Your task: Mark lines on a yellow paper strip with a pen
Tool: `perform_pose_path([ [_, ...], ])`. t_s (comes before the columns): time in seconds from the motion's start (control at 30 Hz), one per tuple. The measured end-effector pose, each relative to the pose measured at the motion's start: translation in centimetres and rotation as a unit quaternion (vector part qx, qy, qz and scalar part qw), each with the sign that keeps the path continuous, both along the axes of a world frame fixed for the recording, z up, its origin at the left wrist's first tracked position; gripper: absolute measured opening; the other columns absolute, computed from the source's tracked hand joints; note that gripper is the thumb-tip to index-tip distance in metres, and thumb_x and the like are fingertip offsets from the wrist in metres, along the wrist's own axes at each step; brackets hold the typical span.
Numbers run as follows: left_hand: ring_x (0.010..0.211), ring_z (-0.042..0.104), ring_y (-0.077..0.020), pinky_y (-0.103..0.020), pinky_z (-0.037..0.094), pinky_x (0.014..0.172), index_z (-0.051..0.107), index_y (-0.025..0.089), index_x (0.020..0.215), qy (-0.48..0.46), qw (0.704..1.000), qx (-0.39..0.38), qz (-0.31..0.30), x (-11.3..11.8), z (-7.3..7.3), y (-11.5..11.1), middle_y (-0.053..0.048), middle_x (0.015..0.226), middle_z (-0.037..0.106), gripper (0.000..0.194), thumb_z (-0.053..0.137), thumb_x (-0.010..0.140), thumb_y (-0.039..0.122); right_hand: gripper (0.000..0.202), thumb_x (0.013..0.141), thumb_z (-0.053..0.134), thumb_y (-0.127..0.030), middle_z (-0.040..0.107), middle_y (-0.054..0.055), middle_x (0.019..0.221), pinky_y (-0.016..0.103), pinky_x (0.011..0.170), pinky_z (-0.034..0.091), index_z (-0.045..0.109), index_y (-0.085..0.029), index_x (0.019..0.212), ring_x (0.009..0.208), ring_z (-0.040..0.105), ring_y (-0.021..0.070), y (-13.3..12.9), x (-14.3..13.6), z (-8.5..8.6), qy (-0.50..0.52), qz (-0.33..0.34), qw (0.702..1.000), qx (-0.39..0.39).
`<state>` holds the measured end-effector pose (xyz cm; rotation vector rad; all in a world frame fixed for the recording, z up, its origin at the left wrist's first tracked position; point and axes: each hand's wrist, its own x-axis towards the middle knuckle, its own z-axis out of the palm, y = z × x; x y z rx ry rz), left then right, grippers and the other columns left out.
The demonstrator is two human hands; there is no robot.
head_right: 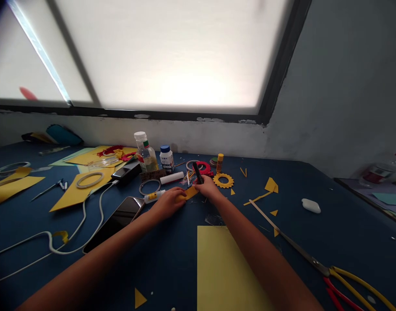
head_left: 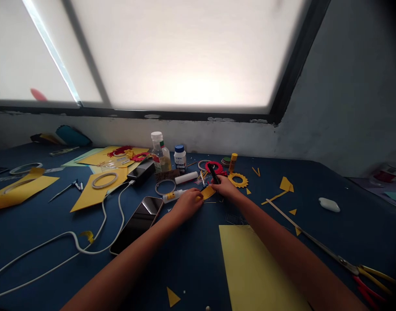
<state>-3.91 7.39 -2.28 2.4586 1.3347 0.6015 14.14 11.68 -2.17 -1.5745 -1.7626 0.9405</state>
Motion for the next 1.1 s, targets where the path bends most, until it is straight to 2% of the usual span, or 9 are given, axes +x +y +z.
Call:
perform_pose_path([
  [0.13, 0.102, 0.058, -0.0212, -0.043, 0.047, 0.088, 0.06, 0.016, 0.106, 0.009, 1.0, 0.0, -0.018, -0.6, -0.3, 0.1, -0.009, 0.116, 0.058, 0.022, 0.055, 0.089, 0.029, 0.031, 0.09, 0.054, -0.031, 0.057, 0.008, 0.117, 0.041, 0.081, 0.051, 0.054, -0.016, 0.117, 0.098, 0.059, 0.0211, -0.4, -0.3, 0.4, -0.057, -0.017, 0.997, 0.044],
  [0.27, 0.117, 0.051, -0.0252, -0.04, 0.04, 0.1, 0.059, 0.015, 0.113, 0.011, 1.0, 0.027, -0.006, -1.5, 0.5, -1.3, -0.013, 0.128, 0.052, 0.027, 0.055, 0.087, 0.023, 0.03, 0.091, 0.053, -0.03, 0.056, 0.009, 0.12, 0.042, 0.083, 0.05, 0.054, -0.017, 0.117, 0.1, 0.058, 0.021, -2.2, -0.7, 1.8, -0.115, -0.01, 0.987, 0.113],
  [0.4, 0.107, 0.056, -0.0268, -0.043, 0.042, 0.095, 0.062, 0.015, 0.104, 0.036, 0.998, 0.044, -0.006, -2.3, 1.2, -3.9, -0.012, 0.113, 0.061, 0.022, 0.048, 0.087, 0.02, 0.032, 0.089, 0.053, -0.021, 0.055, 0.012, 0.12, 0.039, 0.095, 0.042, 0.053, -0.016, 0.121, 0.109, 0.054, 0.0232, -4.4, -2.0, 2.6, -0.155, 0.041, 0.976, 0.15],
  [0.53, 0.1, 0.058, -0.0278, -0.042, 0.045, 0.09, 0.063, 0.015, 0.095, 0.069, 0.996, 0.04, -0.029, -2.1, 1.1, -5.8, -0.013, 0.104, 0.063, 0.018, 0.051, 0.086, 0.024, 0.035, 0.089, 0.054, -0.02, 0.058, 0.011, 0.116, 0.04, 0.092, 0.044, 0.051, -0.015, 0.123, 0.105, 0.057, 0.0225, -5.0, -4.0, 2.2, -0.181, 0.068, 0.972, 0.131],
  [0.63, 0.102, 0.057, -0.0287, -0.042, 0.044, 0.091, 0.062, 0.014, 0.094, 0.082, 0.995, 0.043, -0.029, -1.8, 1.0, -6.0, -0.014, 0.104, 0.063, 0.017, 0.049, 0.086, 0.022, 0.03, 0.09, 0.054, -0.03, 0.058, 0.008, 0.116, 0.041, 0.082, 0.05, 0.054, -0.016, 0.117, 0.098, 0.059, 0.0206, -4.4, -5.1, 1.8, -0.204, 0.07, 0.972, 0.092],
  [0.77, 0.097, 0.06, -0.0281, -0.041, 0.047, 0.087, 0.062, 0.015, 0.09, 0.086, 0.995, 0.044, -0.022, -1.9, 1.1, -6.0, -0.012, 0.097, 0.063, 0.015, 0.049, 0.085, 0.022, 0.029, 0.09, 0.054, -0.03, 0.057, 0.008, 0.117, 0.04, 0.081, 0.051, 0.055, -0.017, 0.116, 0.097, 0.059, 0.0203, -3.4, -5.6, 1.6, -0.224, 0.079, 0.97, 0.048],
  [0.93, 0.09, 0.062, -0.0228, -0.035, 0.05, 0.081, 0.059, 0.013, 0.095, 0.056, 0.997, 0.048, 0.011, -2.4, 1.1, -5.8, -0.013, 0.11, 0.057, 0.02, 0.041, 0.089, 0.019, 0.028, 0.091, 0.053, -0.03, 0.057, 0.008, 0.118, 0.04, 0.081, 0.051, 0.055, -0.018, 0.116, 0.097, 0.059, 0.0202, -3.3, -5.5, 1.8, -0.22, 0.09, 0.971, 0.035],
  [1.03, 0.096, 0.06, -0.0235, -0.036, 0.048, 0.085, 0.059, 0.013, 0.091, 0.037, 0.997, 0.055, 0.03, -2.6, 1.3, -5.7, -0.014, 0.112, 0.055, 0.018, 0.041, 0.089, 0.017, 0.026, 0.091, 0.052, -0.032, 0.059, 0.008, 0.114, 0.039, 0.081, 0.05, 0.057, -0.018, 0.112, 0.096, 0.06, 0.0194, -3.8, -4.5, 2.9, -0.211, 0.085, 0.972, 0.057],
  [1.1, 0.102, 0.057, -0.025, -0.038, 0.046, 0.089, 0.058, 0.013, 0.09, 0.029, 0.997, 0.06, 0.032, -2.4, 1.7, -5.8, -0.015, 0.114, 0.053, 0.018, 0.041, 0.089, 0.017, 0.029, 0.094, 0.044, -0.037, 0.064, 0.008, 0.104, 0.036, 0.082, 0.048, 0.061, -0.017, 0.105, 0.093, 0.06, 0.0196, -4.5, -2.6, 4.0, -0.204, 0.072, 0.973, 0.079],
])
